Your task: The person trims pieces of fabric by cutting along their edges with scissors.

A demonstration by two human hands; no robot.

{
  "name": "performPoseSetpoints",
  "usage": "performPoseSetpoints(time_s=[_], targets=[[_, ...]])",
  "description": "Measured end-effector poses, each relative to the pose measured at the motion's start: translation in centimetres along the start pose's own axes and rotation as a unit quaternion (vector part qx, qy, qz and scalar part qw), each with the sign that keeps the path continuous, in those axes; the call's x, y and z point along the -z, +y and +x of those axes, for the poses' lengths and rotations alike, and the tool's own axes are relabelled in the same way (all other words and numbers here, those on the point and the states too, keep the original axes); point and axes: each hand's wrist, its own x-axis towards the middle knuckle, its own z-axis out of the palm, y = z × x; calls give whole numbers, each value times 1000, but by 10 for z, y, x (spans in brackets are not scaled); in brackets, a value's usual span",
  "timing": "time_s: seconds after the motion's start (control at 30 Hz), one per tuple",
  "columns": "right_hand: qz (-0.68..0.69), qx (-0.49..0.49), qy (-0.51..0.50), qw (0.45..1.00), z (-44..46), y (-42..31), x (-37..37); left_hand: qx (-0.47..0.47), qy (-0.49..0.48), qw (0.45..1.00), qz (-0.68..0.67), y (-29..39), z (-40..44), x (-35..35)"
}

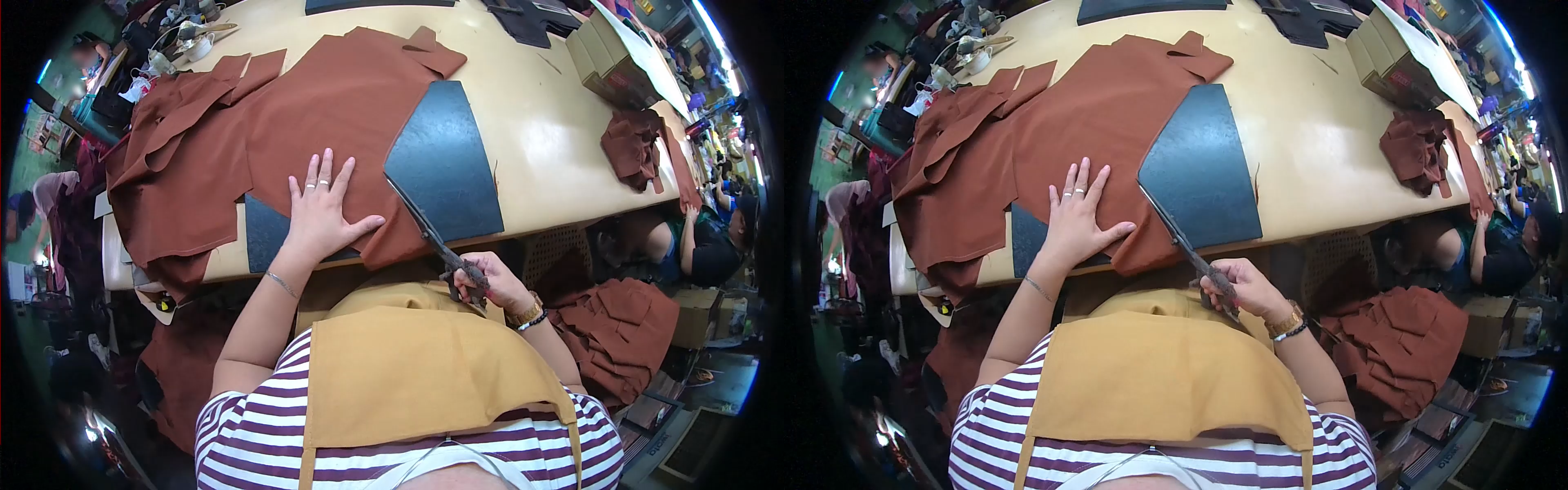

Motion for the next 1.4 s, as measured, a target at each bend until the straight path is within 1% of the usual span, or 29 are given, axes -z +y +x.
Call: performPoseSetpoints(time_s=[0.1,0.27,0.37,0.47,0.5,0.57,0.6,0.67,0.73,0.87,1.07,1.17,1.2,1.3,1.33,1.4], targets=[[17,6,4,1000,1,-2,-3,15,-2,1000,-5,15,-5,1],[4,21,13,1000,3,1,-1,41,-20,999,-4,31,-10,1],[2,29,17,999,-2,2,-3,56,-50,997,-24,35,-11,9],[9,25,28,999,-7,3,-6,30,-59,997,-51,18,5,10],[4,22,29,999,-7,4,-4,-10,-36,999,-25,10,13,15],[-8,17,30,999,-7,5,-1,-101,-26,994,-14,-13,35,21],[-4,14,29,999,-6,5,-1,-124,-37,992,-10,-23,44,20],[4,11,28,1000,-2,3,-1,-148,-51,988,-8,-31,50,16],[20,33,22,999,4,2,-2,-161,-55,985,-7,-33,53,13],[16,45,31,998,7,4,-4,-135,-42,990,-2,-25,45,8],[-12,41,42,998,0,10,-2,-56,-16,998,-20,-10,26,2],[2,42,45,998,1,7,-3,-52,-3,999,-8,0,19,-2],[10,43,44,998,2,7,-3,-47,-18,999,-14,5,17,1],[43,43,50,997,6,3,-8,-40,-13,999,-10,15,12,-1],[53,37,38,997,6,4,-6,-34,-13,999,-10,17,11,-1],[50,41,48,997,4,4,-8,-21,-13,1000,-8,20,10,-1]])
